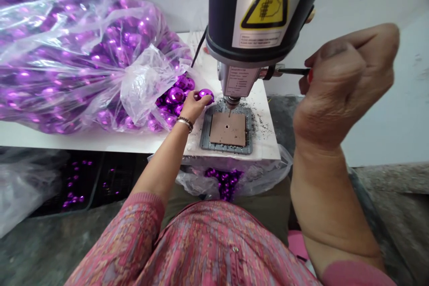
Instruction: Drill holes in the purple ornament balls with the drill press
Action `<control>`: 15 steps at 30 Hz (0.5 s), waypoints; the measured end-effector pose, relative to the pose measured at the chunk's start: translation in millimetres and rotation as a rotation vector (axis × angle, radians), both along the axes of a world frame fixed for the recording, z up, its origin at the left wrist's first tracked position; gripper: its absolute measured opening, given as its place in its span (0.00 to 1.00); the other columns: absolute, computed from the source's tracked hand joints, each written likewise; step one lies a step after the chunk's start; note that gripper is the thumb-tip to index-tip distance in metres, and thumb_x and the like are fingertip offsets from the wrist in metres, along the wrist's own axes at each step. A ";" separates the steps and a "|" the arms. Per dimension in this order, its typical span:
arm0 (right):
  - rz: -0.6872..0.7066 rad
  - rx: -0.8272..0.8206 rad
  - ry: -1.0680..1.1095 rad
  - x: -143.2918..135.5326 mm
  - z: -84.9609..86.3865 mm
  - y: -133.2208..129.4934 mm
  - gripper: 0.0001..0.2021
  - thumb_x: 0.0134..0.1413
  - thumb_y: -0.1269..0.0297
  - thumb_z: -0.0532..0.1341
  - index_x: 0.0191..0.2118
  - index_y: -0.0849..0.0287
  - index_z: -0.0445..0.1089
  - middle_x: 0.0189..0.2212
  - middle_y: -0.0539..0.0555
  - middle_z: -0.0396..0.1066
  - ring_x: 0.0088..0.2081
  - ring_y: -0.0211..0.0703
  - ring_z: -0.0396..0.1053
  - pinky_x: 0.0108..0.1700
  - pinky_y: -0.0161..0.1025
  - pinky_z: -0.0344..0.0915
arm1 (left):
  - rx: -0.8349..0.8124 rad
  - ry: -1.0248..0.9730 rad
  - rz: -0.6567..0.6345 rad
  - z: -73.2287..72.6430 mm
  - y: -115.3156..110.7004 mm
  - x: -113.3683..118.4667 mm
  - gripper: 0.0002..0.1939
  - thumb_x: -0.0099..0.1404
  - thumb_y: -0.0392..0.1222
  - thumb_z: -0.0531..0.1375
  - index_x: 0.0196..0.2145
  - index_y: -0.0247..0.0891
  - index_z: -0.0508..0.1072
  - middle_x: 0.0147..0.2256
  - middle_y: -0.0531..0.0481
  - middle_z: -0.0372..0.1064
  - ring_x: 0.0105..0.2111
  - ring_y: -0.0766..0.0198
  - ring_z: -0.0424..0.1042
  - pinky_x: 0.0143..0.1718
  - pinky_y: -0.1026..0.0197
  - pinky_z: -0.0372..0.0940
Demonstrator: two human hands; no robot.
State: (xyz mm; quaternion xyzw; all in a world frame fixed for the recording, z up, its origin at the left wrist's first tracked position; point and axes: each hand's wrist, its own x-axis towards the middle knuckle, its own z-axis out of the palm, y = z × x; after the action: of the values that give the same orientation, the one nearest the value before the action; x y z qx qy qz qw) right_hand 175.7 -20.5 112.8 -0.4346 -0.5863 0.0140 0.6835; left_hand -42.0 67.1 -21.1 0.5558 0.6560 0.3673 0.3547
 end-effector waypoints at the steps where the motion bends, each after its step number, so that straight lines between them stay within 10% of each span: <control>1: 0.000 -0.001 0.002 -0.2 0.8 0.9 0.12 0.65 0.62 0.49 0.29 0.60 0.53 0.26 0.46 0.55 0.25 0.22 0.54 0.37 0.31 0.58 | -0.023 -0.082 -0.053 6.0 -11.0 -1.0 0.25 0.64 0.50 0.61 0.55 0.36 0.71 0.44 0.43 0.76 0.34 0.64 0.73 0.36 0.62 0.68; 6: 0.023 0.042 0.015 -0.1 3.2 8.3 0.11 0.62 0.61 0.50 0.28 0.58 0.51 0.24 0.47 0.50 0.23 0.25 0.50 0.34 0.33 0.54 | -0.097 -0.196 -0.362 18.4 -54.2 2.5 0.26 0.57 0.51 0.66 0.51 0.38 0.76 0.41 0.47 0.76 0.32 0.66 0.70 0.35 0.62 0.67; 15: 0.042 0.024 -0.022 -0.6 5.5 7.8 0.12 0.62 0.61 0.48 0.28 0.57 0.48 0.25 0.47 0.53 0.24 0.25 0.49 0.34 0.31 0.57 | 0.001 0.132 -0.346 9.8 -63.8 19.2 0.26 0.53 0.46 0.70 0.48 0.37 0.75 0.41 0.49 0.76 0.39 0.60 0.72 0.45 0.57 0.67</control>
State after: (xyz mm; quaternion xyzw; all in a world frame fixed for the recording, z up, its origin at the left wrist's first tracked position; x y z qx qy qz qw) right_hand 175.1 -12.7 118.3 -0.4140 -0.6027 0.0166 0.6819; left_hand -22.8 3.3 -11.3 0.6836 0.5722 0.2638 0.3684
